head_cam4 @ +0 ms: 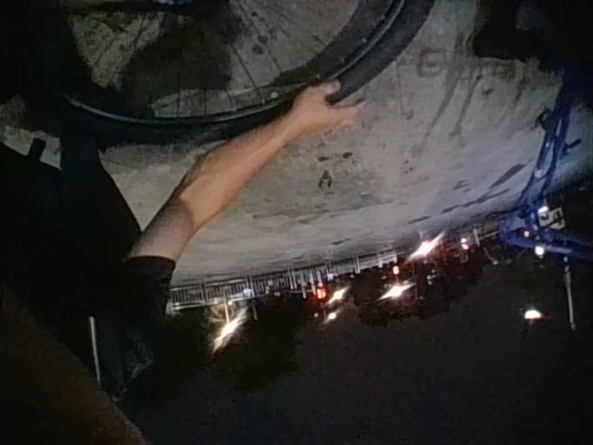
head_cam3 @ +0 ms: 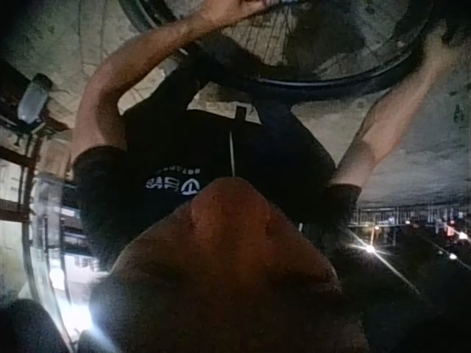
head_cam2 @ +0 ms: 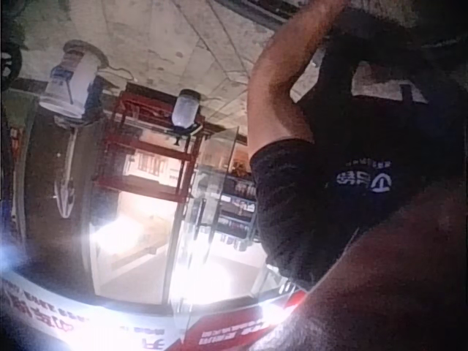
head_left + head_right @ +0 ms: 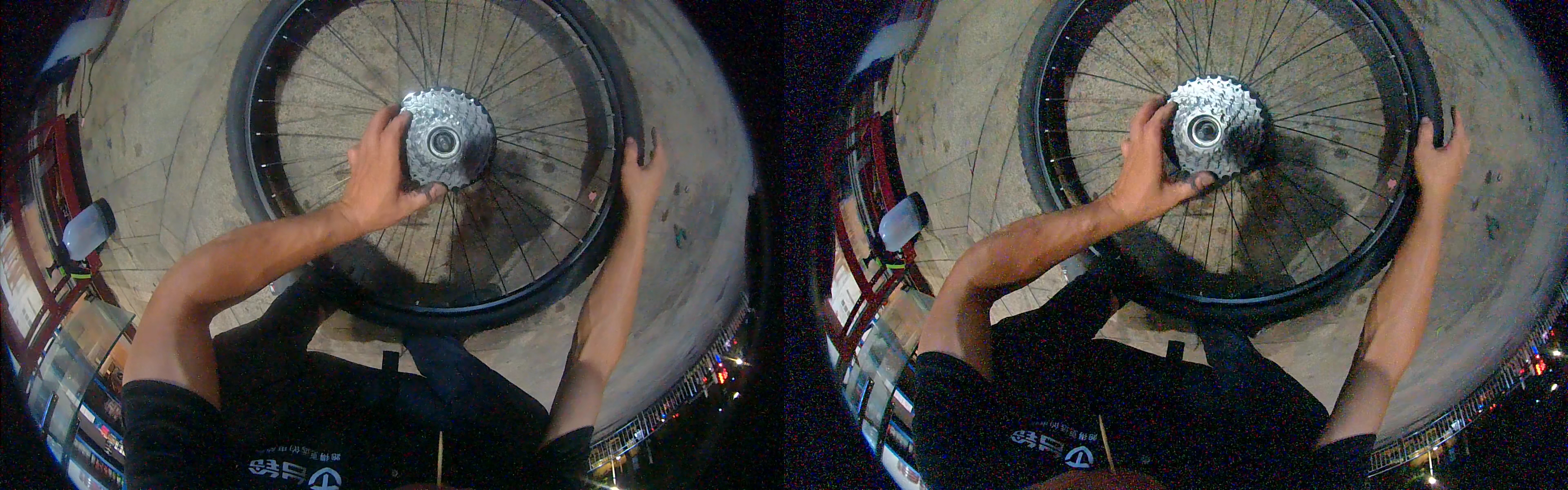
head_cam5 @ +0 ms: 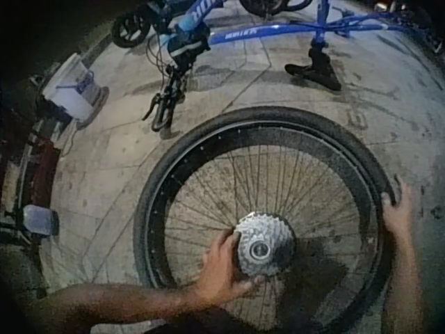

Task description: The person removes a bicycle wheel, inspects the cassette and hub, then uses a punch and hammer to tap the cassette area. The person retrieves tools from a red toolbox and continues tapping the wheel hub while holding the wheel on the floor.

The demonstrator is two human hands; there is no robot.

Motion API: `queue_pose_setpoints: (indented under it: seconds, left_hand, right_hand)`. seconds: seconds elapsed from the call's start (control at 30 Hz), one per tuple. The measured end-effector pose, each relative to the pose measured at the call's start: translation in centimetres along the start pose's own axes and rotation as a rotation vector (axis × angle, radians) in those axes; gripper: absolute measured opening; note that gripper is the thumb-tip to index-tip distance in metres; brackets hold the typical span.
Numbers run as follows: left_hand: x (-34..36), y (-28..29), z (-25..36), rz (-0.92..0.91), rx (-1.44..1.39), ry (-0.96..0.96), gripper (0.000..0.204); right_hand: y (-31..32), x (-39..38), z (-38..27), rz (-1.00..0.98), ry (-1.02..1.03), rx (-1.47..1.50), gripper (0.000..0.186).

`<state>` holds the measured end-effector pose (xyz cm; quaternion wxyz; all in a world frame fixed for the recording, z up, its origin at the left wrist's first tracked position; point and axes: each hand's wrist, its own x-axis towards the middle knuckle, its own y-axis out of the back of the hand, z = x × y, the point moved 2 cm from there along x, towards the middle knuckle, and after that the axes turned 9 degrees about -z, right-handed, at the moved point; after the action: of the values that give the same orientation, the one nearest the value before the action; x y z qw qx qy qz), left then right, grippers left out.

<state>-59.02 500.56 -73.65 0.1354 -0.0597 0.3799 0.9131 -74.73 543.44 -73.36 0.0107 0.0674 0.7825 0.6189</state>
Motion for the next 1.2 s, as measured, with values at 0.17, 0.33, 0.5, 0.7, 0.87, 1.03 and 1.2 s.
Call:
queue_pose_setpoints:
  seconds: [0.17, 0.33, 0.5, 0.7, 0.87, 1.03, 1.2]
  left_hand:
    - [0.0, 0.1, -0.1, -0.003, -0.015, 0.004, 0.107]
    - [0.2, 0.7, 0.9, -0.048, -0.045, 0.052, 0.101]
    - [-0.5, 0.1, 0.3, -0.010, -0.066, 0.003, 0.097]
    - [-1.2, 1.8, 0.7, -0.110, -0.002, 0.093, 0.087]
    - [-0.8, 2.8, 1.3, 0.042, 0.171, -0.130, 0.077]
    - [-0.8, 2.5, -0.6, 0.039, 0.147, -0.153, 0.077]
    - [-0.3, 3.5, 0.7, 0.079, 0.088, -0.127, 0.076]
  right_hand:
    - [1.2, -1.3, 0.2, 0.009, 0.003, -0.072, 0.064]
    - [1.2, -2.2, 0.2, -0.193, -0.177, 0.091, 0.065]
    - [-0.4, -2.1, 0.2, -0.220, -0.186, 0.245, 0.068]
    - [-1.1, -2.7, 1.1, -0.223, -0.215, 0.215, 0.067]
    - [-0.1, -3.1, -1.5, -0.244, -0.286, 0.187, 0.067]
    - [0.5, -3.3, -2.9, -0.218, -0.294, 0.214, 0.068]
    - [-0.6, -2.9, -0.2, -0.098, -0.089, 0.134, 0.063]
